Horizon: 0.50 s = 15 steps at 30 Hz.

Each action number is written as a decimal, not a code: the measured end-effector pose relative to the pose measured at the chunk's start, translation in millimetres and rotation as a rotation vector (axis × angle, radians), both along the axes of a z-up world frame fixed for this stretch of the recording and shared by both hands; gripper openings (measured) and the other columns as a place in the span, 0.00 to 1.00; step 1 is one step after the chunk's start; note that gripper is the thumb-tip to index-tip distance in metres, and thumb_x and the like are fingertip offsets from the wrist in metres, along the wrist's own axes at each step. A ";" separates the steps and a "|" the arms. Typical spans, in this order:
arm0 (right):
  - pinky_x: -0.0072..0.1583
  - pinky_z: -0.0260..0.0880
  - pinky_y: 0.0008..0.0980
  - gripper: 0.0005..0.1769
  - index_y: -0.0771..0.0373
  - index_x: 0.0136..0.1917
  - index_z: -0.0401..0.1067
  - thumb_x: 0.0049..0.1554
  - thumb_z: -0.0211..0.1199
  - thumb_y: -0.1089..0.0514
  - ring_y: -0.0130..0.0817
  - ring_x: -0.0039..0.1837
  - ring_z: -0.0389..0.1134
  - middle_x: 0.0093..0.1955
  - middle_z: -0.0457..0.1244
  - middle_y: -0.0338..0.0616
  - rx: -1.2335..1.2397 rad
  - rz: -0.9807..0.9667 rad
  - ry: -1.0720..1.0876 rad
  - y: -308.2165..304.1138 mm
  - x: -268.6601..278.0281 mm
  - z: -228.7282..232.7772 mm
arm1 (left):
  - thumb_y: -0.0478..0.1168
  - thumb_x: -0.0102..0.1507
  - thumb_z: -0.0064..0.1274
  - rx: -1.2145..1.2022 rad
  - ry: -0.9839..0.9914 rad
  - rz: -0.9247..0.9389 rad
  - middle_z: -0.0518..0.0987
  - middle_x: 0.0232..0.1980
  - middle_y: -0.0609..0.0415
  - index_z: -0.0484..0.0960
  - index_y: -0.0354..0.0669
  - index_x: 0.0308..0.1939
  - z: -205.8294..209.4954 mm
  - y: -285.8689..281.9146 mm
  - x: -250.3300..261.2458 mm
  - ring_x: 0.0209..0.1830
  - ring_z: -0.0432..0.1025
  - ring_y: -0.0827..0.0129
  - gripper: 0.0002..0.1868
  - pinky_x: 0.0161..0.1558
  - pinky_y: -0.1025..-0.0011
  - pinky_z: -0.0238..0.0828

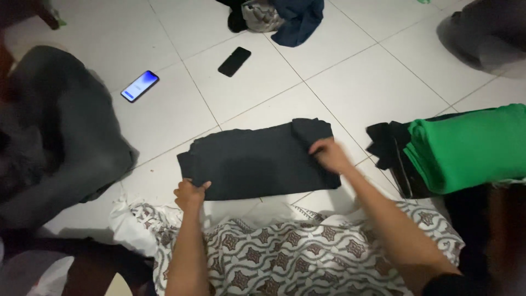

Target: Packing several folded garments into a suitcase on the floor.

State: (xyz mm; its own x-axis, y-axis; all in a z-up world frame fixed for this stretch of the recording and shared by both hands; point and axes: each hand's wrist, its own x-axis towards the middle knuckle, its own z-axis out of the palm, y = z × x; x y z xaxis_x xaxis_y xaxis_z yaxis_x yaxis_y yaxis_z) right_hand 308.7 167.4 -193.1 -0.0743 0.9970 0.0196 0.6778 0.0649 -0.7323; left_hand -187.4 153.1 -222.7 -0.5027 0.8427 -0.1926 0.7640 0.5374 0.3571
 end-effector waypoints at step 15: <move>0.70 0.69 0.42 0.37 0.62 0.71 0.68 0.55 0.66 0.41 0.52 0.69 0.70 0.68 0.66 0.59 -0.307 -0.160 -0.112 -67.0 27.3 -25.7 | 0.56 0.55 0.69 0.268 0.398 -0.026 0.66 0.75 0.44 0.71 0.40 0.72 2.4 -20.9 26.9 0.77 0.56 0.42 0.46 0.69 0.42 0.54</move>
